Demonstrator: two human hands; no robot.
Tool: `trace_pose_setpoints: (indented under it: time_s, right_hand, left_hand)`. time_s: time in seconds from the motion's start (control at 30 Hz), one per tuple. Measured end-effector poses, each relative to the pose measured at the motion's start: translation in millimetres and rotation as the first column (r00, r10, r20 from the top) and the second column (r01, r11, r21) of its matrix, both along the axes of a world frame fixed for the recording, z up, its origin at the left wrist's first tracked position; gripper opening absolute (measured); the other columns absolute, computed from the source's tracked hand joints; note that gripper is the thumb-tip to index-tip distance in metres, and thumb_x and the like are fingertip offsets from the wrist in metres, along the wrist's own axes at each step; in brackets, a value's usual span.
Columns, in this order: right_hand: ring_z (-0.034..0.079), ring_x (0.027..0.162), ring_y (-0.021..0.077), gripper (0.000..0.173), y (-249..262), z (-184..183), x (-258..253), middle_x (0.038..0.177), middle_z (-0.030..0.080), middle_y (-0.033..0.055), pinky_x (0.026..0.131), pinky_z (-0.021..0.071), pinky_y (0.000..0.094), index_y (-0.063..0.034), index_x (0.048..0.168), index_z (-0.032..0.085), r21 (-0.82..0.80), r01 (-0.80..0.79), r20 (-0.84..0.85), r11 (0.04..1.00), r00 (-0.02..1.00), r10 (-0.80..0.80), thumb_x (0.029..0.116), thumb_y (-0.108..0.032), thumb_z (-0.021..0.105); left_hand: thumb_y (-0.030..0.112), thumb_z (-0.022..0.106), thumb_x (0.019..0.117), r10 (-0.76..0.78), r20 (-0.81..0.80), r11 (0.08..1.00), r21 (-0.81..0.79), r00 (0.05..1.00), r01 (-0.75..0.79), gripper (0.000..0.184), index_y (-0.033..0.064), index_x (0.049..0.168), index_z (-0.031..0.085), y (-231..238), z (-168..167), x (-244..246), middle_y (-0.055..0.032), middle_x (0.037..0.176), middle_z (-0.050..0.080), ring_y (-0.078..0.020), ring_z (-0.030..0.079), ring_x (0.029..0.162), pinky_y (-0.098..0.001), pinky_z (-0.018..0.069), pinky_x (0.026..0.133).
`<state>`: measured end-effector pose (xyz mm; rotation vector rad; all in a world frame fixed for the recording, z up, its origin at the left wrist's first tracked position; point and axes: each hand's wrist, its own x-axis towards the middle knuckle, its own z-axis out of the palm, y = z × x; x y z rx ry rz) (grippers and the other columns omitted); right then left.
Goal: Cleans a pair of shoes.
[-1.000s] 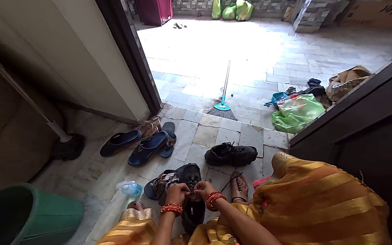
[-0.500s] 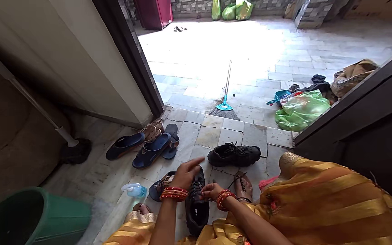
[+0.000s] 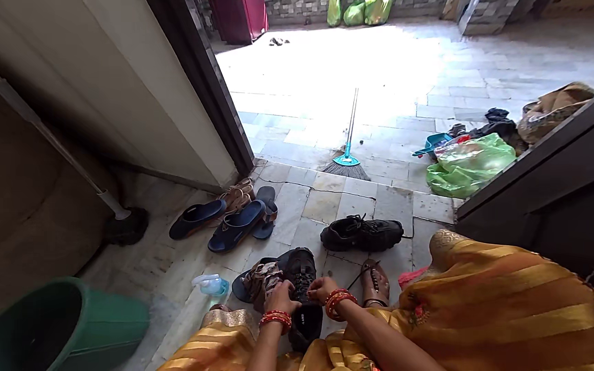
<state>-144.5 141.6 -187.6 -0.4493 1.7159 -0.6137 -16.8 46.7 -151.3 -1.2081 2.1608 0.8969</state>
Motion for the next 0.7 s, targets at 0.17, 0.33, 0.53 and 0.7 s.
trace_pose_setpoints:
  time_s: [0.17,0.33,0.53,0.7]
  right_hand:
    - [0.064,0.084,0.0162,0.025,-2.5,-2.3,5.3,0.106,0.068,0.0123,0.081,0.0520,0.0347,-0.0010,0.121,0.067,0.063,-0.092,-0.032,0.994,0.995,0.094,0.1013,-0.016,0.063]
    - [0.065,0.083,0.0161,0.024,-4.0,-1.9,5.6,0.106,0.068,0.0131,0.081,0.0534,0.0337,0.0004,0.121,0.066,0.056,-0.074,-0.022,0.996,0.997,0.075,0.1024,-0.014,0.061]
    - [0.072,0.083,0.0160,0.024,-12.3,2.7,24.9,0.102,0.074,0.0103,0.081,0.0575,0.0342,-0.0011,0.121,0.067,0.085,-0.001,-0.048,0.996,0.999,0.006,0.1027,-0.015,0.060]
    - [0.071,0.108,0.0281,0.028,-23.7,8.4,48.6,0.117,0.072,0.0175,0.098,0.0542,0.0463,-0.0012,0.122,0.069,0.120,-0.025,-0.174,0.992,0.984,0.046,0.0998,-0.016,0.061]
  left_hand:
    - [0.018,0.071,0.0970,0.028,0.071,1.000,0.005,0.997,-0.028,0.041,0.0052,0.135,0.063,14.1,-7.6,-0.3,-0.0192,0.138,0.064,-0.0363,0.059,0.132,-0.0549,0.0448,0.111]
    - [0.011,0.069,0.0982,0.285,-0.058,0.954,0.115,0.957,-0.277,0.033,0.0009,0.130,0.068,-0.4,-27.1,15.1,-0.0203,0.132,0.067,-0.0321,0.064,0.126,-0.0476,0.0472,0.111]
    - [0.004,0.062,0.1016,0.519,-0.102,0.828,0.306,0.848,-0.470,0.030,-0.0038,0.130,0.065,-6.6,-46.2,22.5,-0.0243,0.128,0.067,-0.0304,0.071,0.108,-0.0422,0.0564,0.097]
    - [0.003,0.064,0.1003,0.527,-0.146,0.819,0.353,0.837,-0.453,0.028,-0.0052,0.127,0.067,-10.5,-53.1,27.8,-0.0242,0.124,0.069,-0.0298,0.071,0.108,-0.0421,0.0560,0.098]
